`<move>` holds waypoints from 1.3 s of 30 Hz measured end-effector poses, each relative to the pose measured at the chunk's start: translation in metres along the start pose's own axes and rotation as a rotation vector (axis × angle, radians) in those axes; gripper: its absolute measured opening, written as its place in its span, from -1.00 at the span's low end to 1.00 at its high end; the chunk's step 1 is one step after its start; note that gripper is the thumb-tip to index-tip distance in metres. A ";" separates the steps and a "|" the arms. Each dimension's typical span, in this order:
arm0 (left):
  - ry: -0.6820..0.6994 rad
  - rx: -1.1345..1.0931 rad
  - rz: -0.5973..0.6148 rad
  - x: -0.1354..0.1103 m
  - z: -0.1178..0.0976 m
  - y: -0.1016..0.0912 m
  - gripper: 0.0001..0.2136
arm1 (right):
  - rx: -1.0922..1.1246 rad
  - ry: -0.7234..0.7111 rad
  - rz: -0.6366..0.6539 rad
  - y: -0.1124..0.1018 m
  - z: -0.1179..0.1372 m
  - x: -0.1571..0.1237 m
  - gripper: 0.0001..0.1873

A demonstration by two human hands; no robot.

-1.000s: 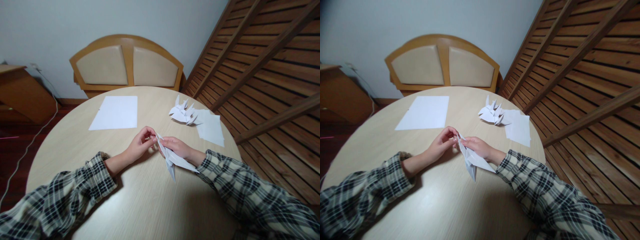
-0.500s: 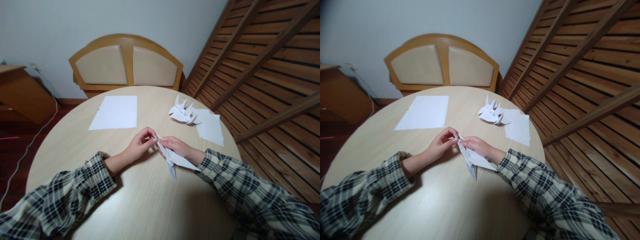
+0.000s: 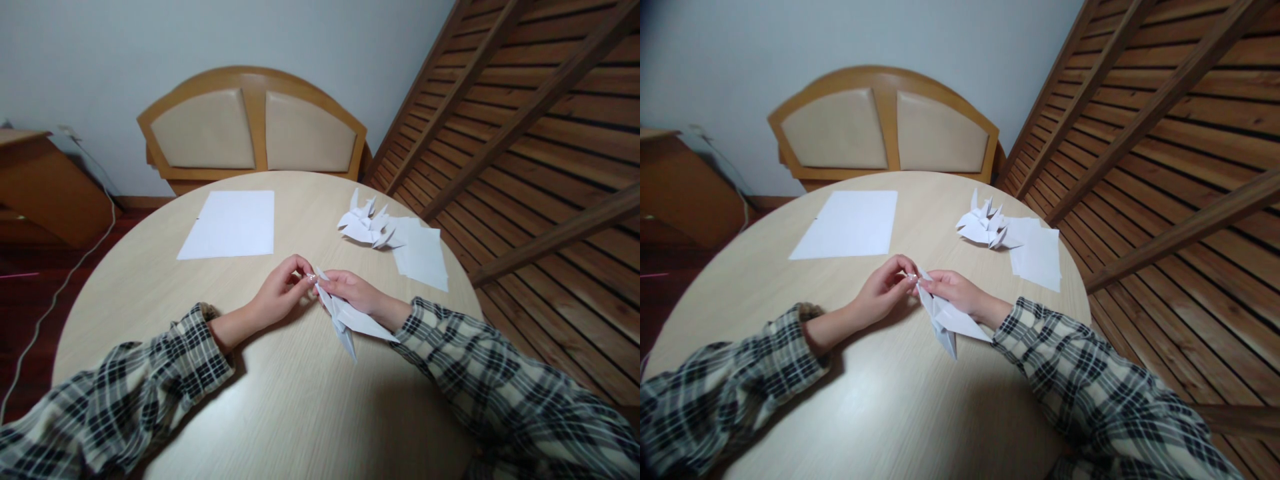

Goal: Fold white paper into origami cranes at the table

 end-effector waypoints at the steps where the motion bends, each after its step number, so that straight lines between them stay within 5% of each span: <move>1: 0.003 0.058 -0.012 -0.001 0.000 -0.001 -0.86 | -0.009 -0.002 -0.013 0.000 0.000 0.000 -0.53; 14: 0.256 0.574 -0.184 -0.005 -0.022 -0.010 -0.92 | -0.333 -0.195 -0.259 0.004 0.013 -0.005 -0.59; 25: 0.309 0.639 -0.208 -0.006 -0.026 -0.010 -0.95 | -0.480 -0.259 -0.384 0.003 0.019 -0.011 -0.67; 39: 0.314 0.625 -0.165 -0.006 -0.027 -0.006 -0.97 | -0.437 -0.271 -0.378 0.002 0.020 -0.011 -0.69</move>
Point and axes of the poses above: each hand's wrist, its own x-axis towards the middle knuckle, its own y-axis out of the palm, z = x × y, the point moved 5 cm from there along x, towards the middle knuckle, and after that the axes turned 13 degrees about z, right-handed, at the moved point
